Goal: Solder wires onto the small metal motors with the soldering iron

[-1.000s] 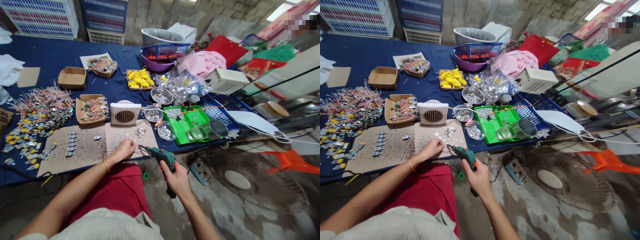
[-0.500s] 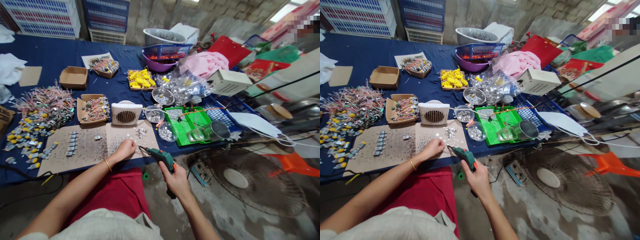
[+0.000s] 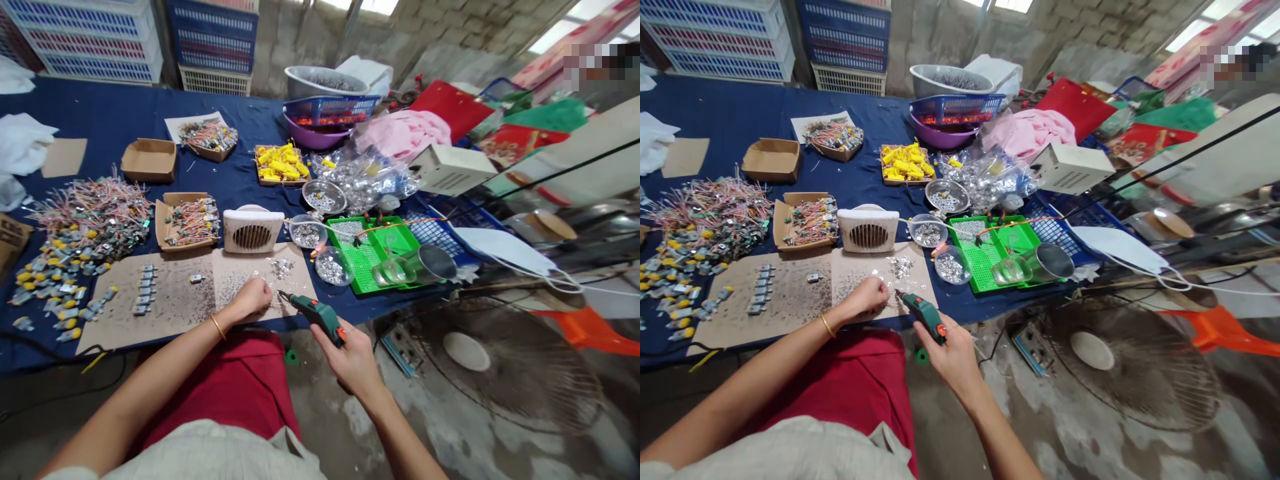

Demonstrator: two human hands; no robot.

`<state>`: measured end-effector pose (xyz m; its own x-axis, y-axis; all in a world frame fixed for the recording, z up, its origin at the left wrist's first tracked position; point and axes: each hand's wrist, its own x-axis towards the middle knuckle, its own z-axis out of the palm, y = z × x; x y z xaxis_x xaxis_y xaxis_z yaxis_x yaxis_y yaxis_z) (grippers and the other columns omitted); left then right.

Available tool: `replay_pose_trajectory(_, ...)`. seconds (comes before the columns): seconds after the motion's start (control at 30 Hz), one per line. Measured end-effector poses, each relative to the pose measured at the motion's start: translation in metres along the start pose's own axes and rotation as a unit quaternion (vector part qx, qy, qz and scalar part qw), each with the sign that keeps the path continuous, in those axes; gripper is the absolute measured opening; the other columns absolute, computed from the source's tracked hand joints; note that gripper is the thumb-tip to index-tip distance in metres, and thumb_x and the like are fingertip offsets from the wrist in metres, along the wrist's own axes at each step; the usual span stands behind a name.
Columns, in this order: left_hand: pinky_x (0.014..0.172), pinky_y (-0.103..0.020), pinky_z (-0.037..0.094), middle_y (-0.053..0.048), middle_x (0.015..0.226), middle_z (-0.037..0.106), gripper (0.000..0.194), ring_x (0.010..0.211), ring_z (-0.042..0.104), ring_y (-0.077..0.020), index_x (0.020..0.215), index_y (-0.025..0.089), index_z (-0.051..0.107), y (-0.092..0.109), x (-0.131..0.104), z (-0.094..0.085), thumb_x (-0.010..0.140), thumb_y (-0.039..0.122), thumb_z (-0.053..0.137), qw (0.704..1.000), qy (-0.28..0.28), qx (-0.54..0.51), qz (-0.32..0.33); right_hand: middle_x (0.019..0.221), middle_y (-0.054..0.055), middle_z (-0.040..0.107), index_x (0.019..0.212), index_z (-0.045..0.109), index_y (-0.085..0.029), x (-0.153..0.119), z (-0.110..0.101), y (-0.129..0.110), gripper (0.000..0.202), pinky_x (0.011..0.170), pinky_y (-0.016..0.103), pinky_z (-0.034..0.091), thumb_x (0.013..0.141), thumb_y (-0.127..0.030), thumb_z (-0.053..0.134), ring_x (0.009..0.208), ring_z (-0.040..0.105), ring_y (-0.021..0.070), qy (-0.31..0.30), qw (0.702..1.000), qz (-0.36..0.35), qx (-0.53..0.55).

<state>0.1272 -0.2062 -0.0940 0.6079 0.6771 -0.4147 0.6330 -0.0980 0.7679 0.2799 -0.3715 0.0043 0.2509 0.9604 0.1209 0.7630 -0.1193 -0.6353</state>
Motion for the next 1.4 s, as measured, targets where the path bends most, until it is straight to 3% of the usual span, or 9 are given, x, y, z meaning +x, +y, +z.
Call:
replay_pose_trajectory(0.13,0.043,-0.019,0.033,-0.001,0.044,0.054,0.023,0.036,0.045,-0.0084,0.054,0.011,0.06,-0.001,-0.001,0.001,0.074,0.017,0.05,1.0,-0.008,-0.011,-0.004,0.055,0.004,0.064,0.073,0.068,-0.017,-0.005,-0.001,0.01,0.043,0.051,0.025,0.047,0.085,-0.054,0.053,0.056,0.063,0.0198,0.057,0.994,0.093,0.004)
replay_pose_trajectory(0.23,0.043,-0.019,0.034,-0.002,0.045,0.055,0.023,0.036,0.046,-0.0087,0.055,0.011,0.061,-0.002,-0.001,0.001,0.074,0.018,0.049,1.0,-0.008,-0.012,-0.008,0.045,0.002,0.057,0.062,0.061,-0.018,-0.01,0.002,0.017,0.048,0.043,0.024,0.042,0.084,-0.059,0.052,0.045,0.056,0.0167,0.071,0.987,0.141,0.026)
replay_pose_trajectory(0.5,0.041,-0.018,0.033,-0.001,0.045,0.054,0.021,0.036,0.047,-0.0089,0.058,0.011,0.062,-0.006,0.003,0.004,0.073,0.018,0.05,1.0,-0.008,-0.016,-0.014,0.043,0.002,0.056,0.057,0.054,-0.019,-0.014,0.004,0.015,0.052,0.04,0.025,0.04,0.081,-0.065,0.054,0.041,0.053,0.0156,0.088,0.976,0.182,0.078)
replay_pose_trajectory(1.4,0.042,-0.019,0.035,-0.001,0.047,0.056,0.021,0.038,0.048,-0.0093,0.058,0.012,0.061,-0.009,0.005,0.009,0.074,0.022,0.05,0.999,-0.007,-0.035,-0.013,0.044,0.002,0.057,0.061,0.061,-0.017,-0.015,0.002,0.016,0.051,0.039,0.025,0.041,0.078,-0.065,0.056,0.039,0.054,0.0162,0.087,0.972,0.2,0.092)
